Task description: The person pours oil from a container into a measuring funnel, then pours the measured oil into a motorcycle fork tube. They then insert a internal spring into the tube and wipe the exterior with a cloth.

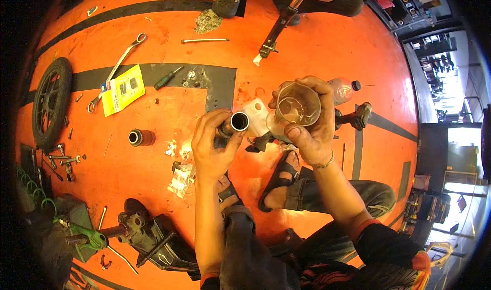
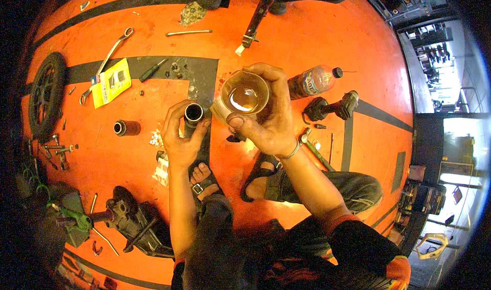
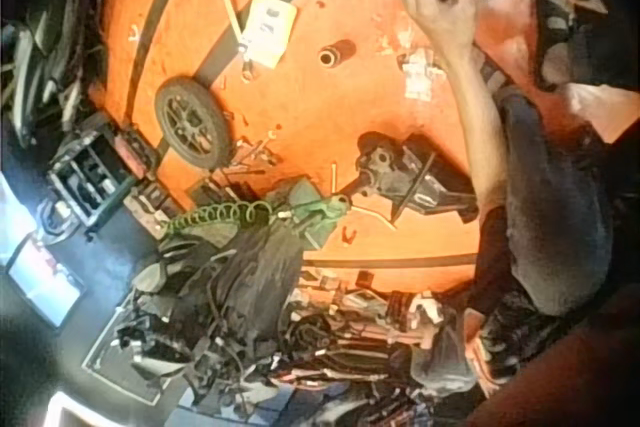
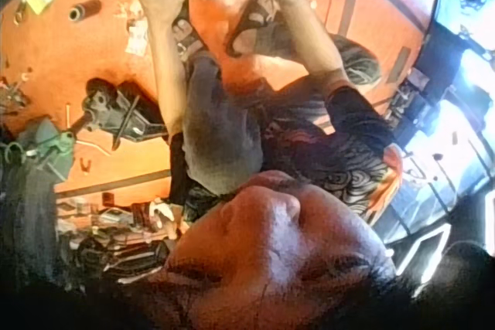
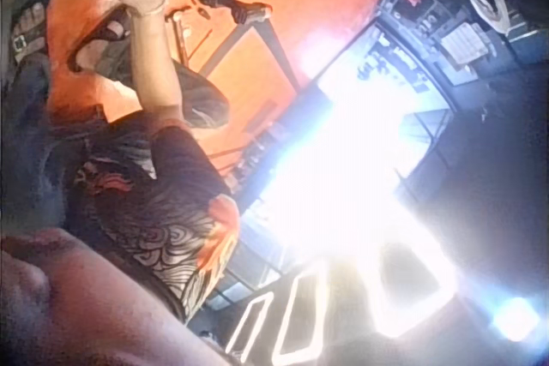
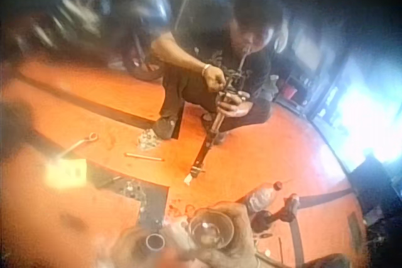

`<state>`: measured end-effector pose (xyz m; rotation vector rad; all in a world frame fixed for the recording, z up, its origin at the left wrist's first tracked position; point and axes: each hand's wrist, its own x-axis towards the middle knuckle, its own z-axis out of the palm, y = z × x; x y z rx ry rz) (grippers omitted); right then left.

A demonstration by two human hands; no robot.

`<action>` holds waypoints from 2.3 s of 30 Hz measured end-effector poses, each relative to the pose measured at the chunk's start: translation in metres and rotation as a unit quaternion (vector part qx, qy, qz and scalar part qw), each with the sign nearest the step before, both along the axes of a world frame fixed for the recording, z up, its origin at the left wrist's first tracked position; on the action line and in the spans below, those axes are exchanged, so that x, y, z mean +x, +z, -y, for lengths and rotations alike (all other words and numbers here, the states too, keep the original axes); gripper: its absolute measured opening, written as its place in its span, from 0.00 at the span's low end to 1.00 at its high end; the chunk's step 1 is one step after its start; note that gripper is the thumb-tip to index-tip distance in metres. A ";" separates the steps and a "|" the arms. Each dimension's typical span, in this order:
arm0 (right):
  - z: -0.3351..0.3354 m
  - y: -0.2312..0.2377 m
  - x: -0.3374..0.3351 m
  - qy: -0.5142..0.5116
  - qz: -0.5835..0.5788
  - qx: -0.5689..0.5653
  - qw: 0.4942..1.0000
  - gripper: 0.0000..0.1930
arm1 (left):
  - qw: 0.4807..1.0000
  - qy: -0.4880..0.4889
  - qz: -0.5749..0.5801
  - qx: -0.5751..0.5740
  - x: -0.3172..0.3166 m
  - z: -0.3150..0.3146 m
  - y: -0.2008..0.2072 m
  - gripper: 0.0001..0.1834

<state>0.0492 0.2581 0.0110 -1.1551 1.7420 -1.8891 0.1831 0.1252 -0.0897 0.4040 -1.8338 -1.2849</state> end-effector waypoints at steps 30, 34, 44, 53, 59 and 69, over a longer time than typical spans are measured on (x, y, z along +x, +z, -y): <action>0.017 0.020 -0.004 0.115 -0.215 0.133 0.961 0.31 | 1.000 -0.006 -0.023 0.004 0.003 0.003 -0.008 0.25; 0.020 0.022 0.001 0.076 -0.178 0.128 0.973 0.27 | 1.000 0.003 -0.024 -0.007 0.001 0.002 -0.004 0.26; 0.021 0.030 -0.003 0.095 -0.215 0.158 0.959 0.26 | 1.000 0.005 -0.023 -0.009 0.002 0.002 -0.008 0.26; 0.024 0.041 -0.008 0.107 -0.255 0.185 0.943 0.25 | 0.999 0.009 -0.035 -0.023 0.000 0.004 -0.007 0.24; 0.027 0.043 -0.004 0.113 -0.261 0.200 0.938 0.24 | 1.000 0.017 -0.021 -0.006 0.004 0.003 -0.009 0.24; 0.027 0.054 -0.003 0.134 -0.293 0.244 0.915 0.24 | 0.999 0.013 -0.045 -0.021 0.002 0.004 -0.013 0.24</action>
